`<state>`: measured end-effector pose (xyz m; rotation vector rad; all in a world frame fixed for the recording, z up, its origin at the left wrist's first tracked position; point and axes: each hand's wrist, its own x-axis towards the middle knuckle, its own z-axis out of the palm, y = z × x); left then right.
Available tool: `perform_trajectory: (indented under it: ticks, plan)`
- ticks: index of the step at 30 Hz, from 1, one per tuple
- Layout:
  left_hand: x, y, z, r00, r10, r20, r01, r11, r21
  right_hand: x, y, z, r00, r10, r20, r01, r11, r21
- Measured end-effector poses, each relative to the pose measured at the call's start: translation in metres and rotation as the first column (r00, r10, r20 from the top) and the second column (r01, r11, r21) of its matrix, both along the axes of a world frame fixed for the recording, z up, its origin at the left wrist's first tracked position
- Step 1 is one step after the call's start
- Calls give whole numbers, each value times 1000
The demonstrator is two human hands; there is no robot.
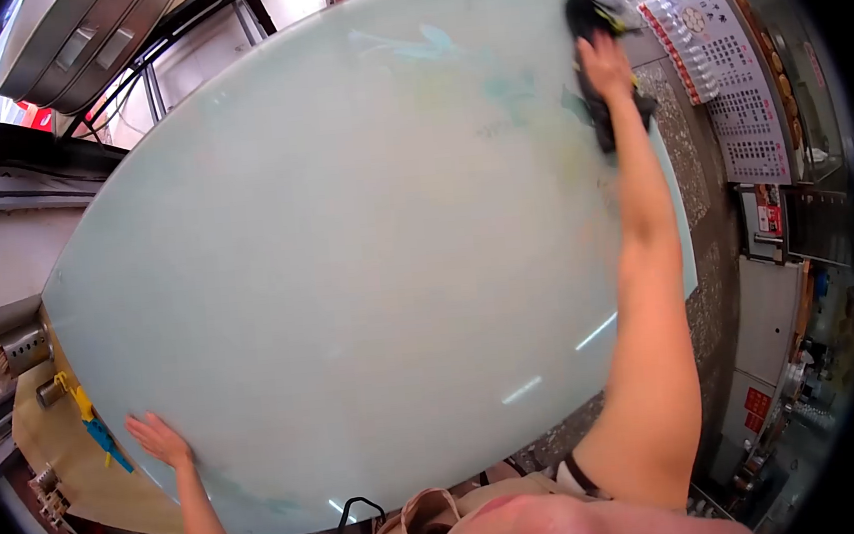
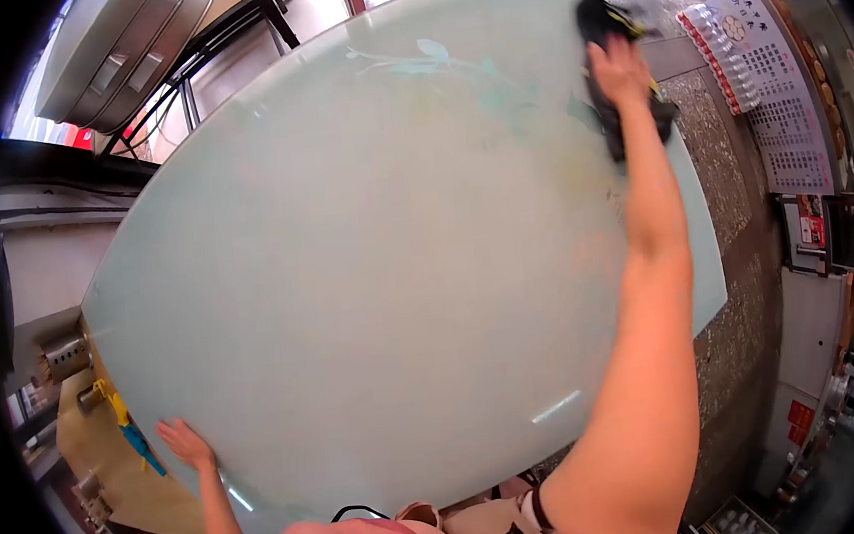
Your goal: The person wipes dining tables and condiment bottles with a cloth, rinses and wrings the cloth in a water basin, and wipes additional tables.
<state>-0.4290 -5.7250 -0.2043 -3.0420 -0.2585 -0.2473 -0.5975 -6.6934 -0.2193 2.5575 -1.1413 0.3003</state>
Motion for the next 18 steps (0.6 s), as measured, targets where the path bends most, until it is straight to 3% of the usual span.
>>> perform_trajectory:
  ticks: [3, 5, 6, 8, 10, 12, 14, 15, 16, 17, 18]
  plan:
    - [7, 17, -7, 999, -52, -13, 52, 999, 17, -158, 37, 5, 975, -174, 139, 138, 963, 233]
    - [4, -1, -1, 999, 4, -41, -2, 999, 48, -239, 88, 6, 946, -309, 101, 287, 939, 190]
    - [2, -13, 4, 996, 62, -61, -57, 995, 87, -264, 112, 6, 885, -463, 47, 443, 870, 216]
    - [-2, -21, -1, 997, 74, -11, -73, 995, 74, -274, 170, 12, 701, -711, 60, 669, 684, 290]
    - [-4, -38, 9, 992, 123, -36, -120, 990, 70, -242, 231, 19, 648, -762, 10, 719, 615, 324]
    - [-3, -41, 5, 992, 126, -28, -125, 991, 54, -171, 306, 30, 761, -648, -20, 623, 721, 304]
    - [-3, -45, 10, 991, 129, -46, -130, 991, -30, -83, 388, 26, 929, -370, 20, 365, 923, 125]
    - [-1, -43, 11, 991, 122, -63, -129, 982, -139, -35, 440, 24, 977, -176, 117, 173, 984, 39]
    - [1, -37, 12, 991, 109, -80, -126, 961, -245, 12, 490, 30, 955, -51, 291, 2, 986, 166]
    - [1, -26, 16, 994, 62, -88, -100, 843, -529, 56, 550, 30, 971, 147, 191, -161, 985, 60]
    - [0, -14, 20, 997, 15, -76, -68, 641, -765, 95, 612, 25, 930, 286, 233, -306, 950, 54]
